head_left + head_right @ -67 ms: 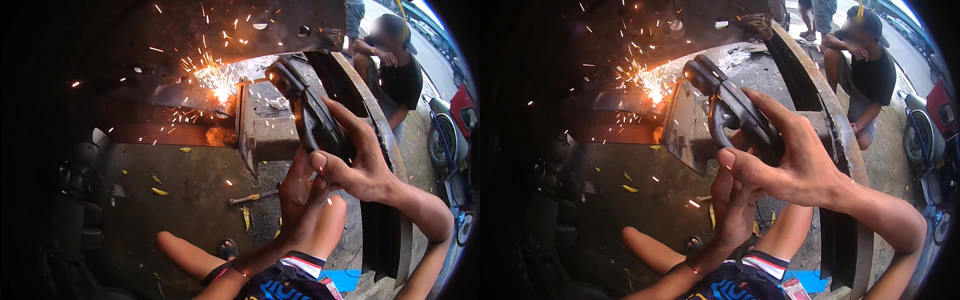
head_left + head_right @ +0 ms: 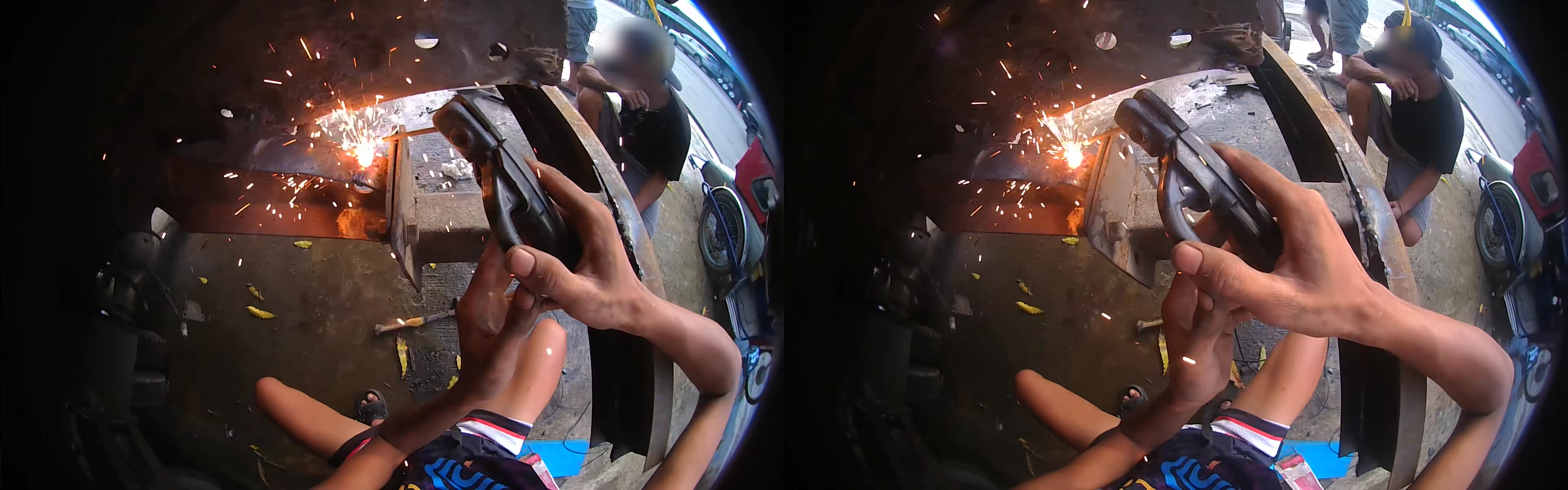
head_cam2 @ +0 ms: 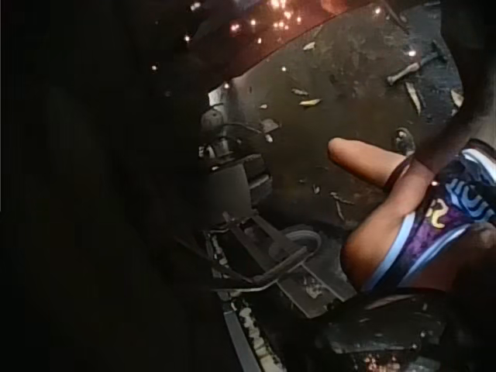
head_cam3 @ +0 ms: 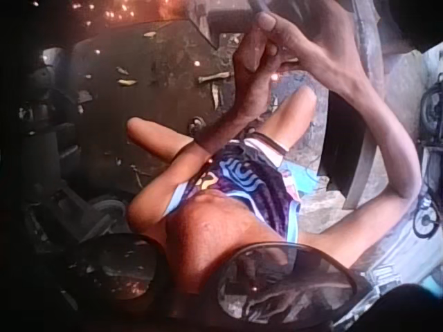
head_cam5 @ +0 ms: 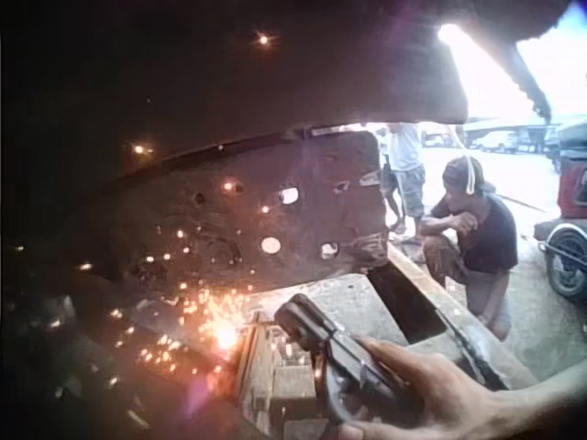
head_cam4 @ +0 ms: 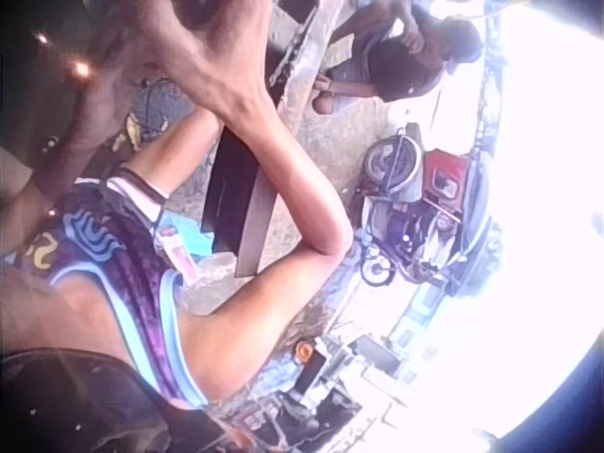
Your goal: The person welds a metal frame using a handheld welding torch, then uses a hammer to tap the welded area. The person repeats welding and hammering on different sections of the frame.
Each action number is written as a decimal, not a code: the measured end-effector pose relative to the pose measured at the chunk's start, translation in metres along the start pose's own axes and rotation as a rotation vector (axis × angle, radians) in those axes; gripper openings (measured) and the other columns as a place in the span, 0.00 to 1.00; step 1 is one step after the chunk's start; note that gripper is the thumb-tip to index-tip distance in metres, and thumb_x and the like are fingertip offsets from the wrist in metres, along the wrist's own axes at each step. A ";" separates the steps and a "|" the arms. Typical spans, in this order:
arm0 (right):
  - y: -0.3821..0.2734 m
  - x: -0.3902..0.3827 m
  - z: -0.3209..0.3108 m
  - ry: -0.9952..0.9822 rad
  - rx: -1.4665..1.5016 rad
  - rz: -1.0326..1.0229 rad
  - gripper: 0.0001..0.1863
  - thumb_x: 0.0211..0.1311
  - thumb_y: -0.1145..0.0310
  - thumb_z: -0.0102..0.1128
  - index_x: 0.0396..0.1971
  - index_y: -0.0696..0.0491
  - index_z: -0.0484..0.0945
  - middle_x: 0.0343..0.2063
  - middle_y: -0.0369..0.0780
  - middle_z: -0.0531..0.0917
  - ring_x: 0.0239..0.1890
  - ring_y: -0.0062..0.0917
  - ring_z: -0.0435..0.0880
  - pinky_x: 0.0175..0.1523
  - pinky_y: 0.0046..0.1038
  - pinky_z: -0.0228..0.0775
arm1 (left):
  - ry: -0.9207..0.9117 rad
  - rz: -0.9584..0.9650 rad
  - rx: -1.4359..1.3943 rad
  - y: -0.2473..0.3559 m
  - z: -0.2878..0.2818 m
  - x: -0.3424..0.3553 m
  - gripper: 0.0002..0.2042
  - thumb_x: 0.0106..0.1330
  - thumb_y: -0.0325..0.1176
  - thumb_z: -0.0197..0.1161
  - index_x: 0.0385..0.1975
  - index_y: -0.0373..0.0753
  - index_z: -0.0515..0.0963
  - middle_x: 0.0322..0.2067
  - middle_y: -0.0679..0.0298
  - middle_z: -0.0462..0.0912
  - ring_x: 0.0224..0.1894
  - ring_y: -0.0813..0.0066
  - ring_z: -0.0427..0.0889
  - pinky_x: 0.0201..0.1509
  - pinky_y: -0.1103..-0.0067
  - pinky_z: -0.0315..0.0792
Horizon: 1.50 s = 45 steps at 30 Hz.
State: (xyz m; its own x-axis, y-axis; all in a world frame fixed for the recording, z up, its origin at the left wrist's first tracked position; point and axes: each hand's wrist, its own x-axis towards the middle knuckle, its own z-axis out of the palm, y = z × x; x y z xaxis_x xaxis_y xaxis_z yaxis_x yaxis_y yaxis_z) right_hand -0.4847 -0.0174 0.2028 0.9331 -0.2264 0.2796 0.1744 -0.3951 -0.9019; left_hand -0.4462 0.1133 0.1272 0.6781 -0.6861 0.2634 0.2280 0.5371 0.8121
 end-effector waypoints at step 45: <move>0.007 0.017 0.006 -0.049 -0.054 -0.082 0.45 0.56 0.48 0.69 0.63 0.64 0.61 0.23 0.33 0.75 0.21 0.14 0.72 0.25 0.18 0.64 | -0.023 0.137 0.010 -0.004 -0.017 0.009 0.42 0.70 0.55 0.54 0.71 0.31 0.45 0.65 0.47 0.61 0.65 0.54 0.68 0.68 0.59 0.63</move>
State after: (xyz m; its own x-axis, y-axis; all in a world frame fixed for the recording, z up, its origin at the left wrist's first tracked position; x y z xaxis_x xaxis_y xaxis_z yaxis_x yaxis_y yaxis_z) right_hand -0.4659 -0.0189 0.1990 0.9309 -0.1479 0.3339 0.2347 -0.4581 -0.8574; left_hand -0.4296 0.1134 0.1172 0.6859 -0.6181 0.3841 0.1271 0.6215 0.7730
